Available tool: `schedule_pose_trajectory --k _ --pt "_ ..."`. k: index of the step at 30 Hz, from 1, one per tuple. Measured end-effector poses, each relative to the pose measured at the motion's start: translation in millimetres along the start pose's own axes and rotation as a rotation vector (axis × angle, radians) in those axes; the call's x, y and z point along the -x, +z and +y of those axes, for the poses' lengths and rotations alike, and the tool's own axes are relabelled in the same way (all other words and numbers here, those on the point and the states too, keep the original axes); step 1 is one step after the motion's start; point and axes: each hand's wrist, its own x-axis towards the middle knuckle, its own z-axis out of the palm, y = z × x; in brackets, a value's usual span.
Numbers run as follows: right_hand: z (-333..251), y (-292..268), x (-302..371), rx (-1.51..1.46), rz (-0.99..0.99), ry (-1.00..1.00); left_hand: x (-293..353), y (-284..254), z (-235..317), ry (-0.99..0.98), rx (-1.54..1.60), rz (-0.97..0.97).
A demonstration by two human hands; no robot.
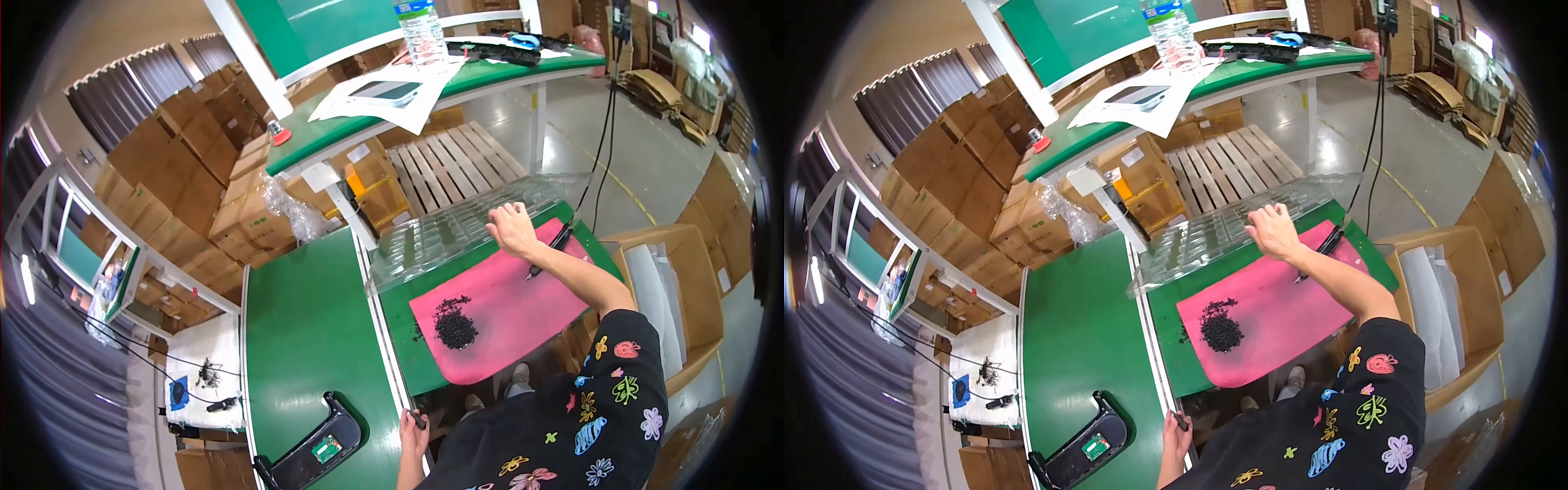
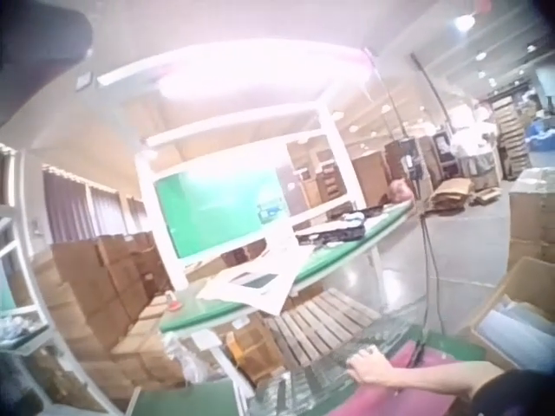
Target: Secure a circuit board into a plastic housing using an electric screwdriver and screws.
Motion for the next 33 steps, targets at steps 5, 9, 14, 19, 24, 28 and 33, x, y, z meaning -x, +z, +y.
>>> schedule_pose_trajectory --k 5,9,14,19,24,28,33 --pt "3.6 -43.1 -21.0 0.039 -0.179 -0.248 4.0 22.4 -19.4 -0.109 -0.025 -0.019" --pt "17.0 -41.5 -35.6 0.154 0.035 -0.3 6.6 67.7 -32.2 -0.155 -0.204 -0.084" --pt "-1.2 -147.3 -82.4 0.15 0.271 -0.18 -8.6 133.2 -48.5 -0.316 -0.544 -0.098" --pt "6.3 -289.2 -73.4 -0.115 0.576 0.009 -35.6 212.8 -101.8 -0.639 -0.937 -0.28" --pt "66.8 -379.6 -8.0 -0.363 0.828 0.345 -47.5 277.2 -221.7 -0.636 -1.319 -0.602" --pt "121.5 -427.8 89.2 -0.636 1.121 0.582 -24.8 316.2 -306.3 -0.64 -1.617 -0.833" --pt "126.1 -507.5 244.2 -0.484 1.556 0.722 -29.0 343.0 -390.9 -0.757 -1.655 -1.298"
